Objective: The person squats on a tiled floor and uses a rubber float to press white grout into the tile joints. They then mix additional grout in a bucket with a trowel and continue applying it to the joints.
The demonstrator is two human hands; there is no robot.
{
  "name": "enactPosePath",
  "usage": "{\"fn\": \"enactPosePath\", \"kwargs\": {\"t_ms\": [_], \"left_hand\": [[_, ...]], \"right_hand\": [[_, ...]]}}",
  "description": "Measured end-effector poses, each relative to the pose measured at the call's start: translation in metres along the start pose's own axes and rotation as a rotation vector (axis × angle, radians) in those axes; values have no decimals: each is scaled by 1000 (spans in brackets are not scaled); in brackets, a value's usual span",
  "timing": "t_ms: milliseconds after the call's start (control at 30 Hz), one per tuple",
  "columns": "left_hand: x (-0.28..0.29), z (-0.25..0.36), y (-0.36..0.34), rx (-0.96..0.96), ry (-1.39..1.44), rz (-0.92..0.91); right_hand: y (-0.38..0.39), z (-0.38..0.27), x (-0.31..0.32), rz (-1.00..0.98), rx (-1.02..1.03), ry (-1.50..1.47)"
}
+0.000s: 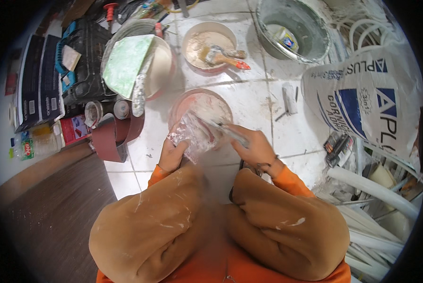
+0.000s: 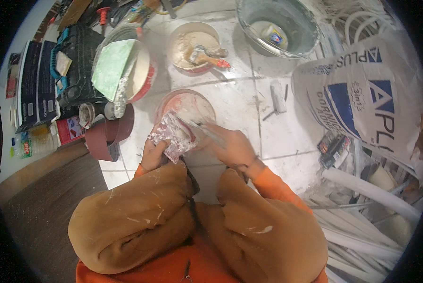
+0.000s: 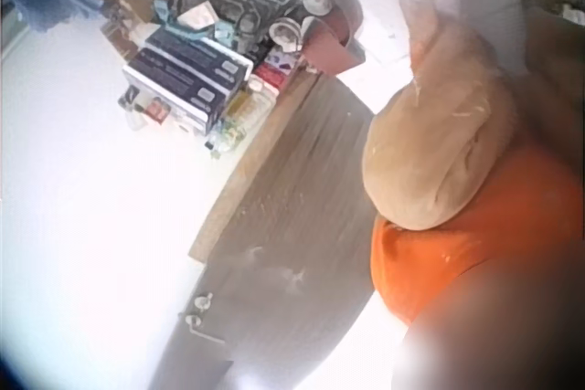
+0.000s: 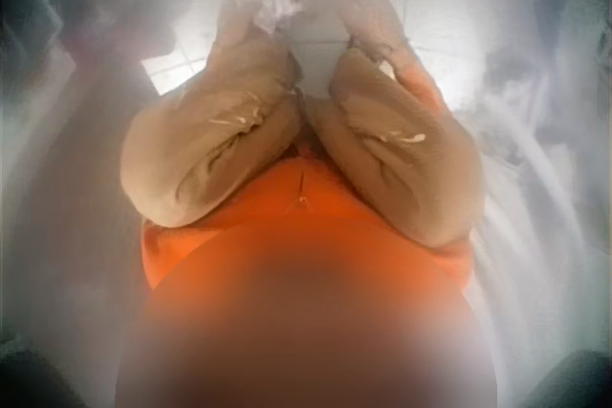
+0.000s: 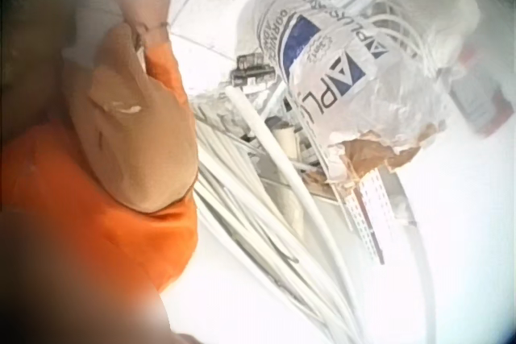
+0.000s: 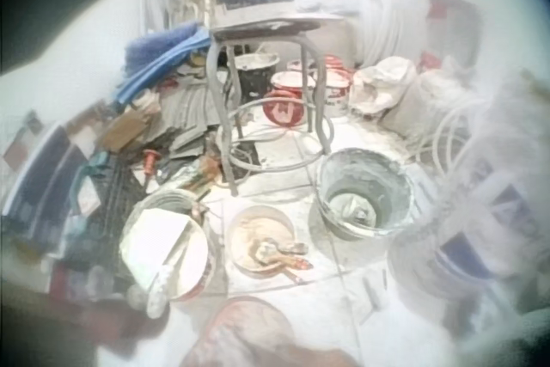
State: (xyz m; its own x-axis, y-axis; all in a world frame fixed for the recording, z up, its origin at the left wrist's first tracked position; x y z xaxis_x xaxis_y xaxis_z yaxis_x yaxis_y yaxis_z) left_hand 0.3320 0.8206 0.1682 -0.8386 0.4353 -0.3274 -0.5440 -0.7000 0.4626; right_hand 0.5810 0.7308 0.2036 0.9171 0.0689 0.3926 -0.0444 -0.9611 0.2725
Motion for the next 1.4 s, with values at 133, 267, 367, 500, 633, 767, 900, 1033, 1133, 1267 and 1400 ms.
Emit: {"fn": "enactPosePath", "kwargs": {"t_ms": [133, 267, 367, 500, 633, 767, 900, 1033, 1133, 1267, 1400], "left_hand": [[12, 6, -3, -83, 107, 111], [13, -2, 1, -11, -137, 30], [-2, -6, 16, -64, -444, -175], [36, 7, -6, -58, -431, 131], [85, 15, -29, -143, -676, 343], [89, -9, -39, -191, -476, 331], [74, -30, -38, 33, -24, 326], [74, -26, -40, 78, -131, 280], [57, -8, -48, 5, -169, 186], [26, 20, -55, -84, -308, 96], [3, 32, -64, -124, -508, -40]], "right_hand": [[19, -2, 10, -144, 18, 139], [20, 4, -13, -126, 80, 214], [-2, 5, -11, -90, -61, 160], [-14, 40, -1, 113, -18, 98], [-9, 64, -4, -13, -26, 154], [-1, 82, -13, -85, -144, 136], [0, 88, -19, -34, -94, 38], [1, 98, -22, -20, -73, -28], [0, 95, -17, -48, -178, -19], [2, 78, 23, -79, -149, 37], [-2, 45, 56, 28, 98, 330]]}}
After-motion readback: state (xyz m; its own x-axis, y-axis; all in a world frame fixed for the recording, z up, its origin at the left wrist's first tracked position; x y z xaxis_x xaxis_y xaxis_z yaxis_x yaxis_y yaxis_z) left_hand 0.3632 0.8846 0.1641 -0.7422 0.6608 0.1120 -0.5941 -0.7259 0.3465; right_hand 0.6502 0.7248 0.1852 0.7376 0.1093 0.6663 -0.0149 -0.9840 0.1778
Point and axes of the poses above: each hand's wrist, its own y-axis away from the middle knuckle, its own x-axis out of the back of the hand, z = x × y, the point moved 3 cm from there along -y, towards the middle knuckle, and after that the axes turned 3 degrees about -z, right-handed, at the moved point
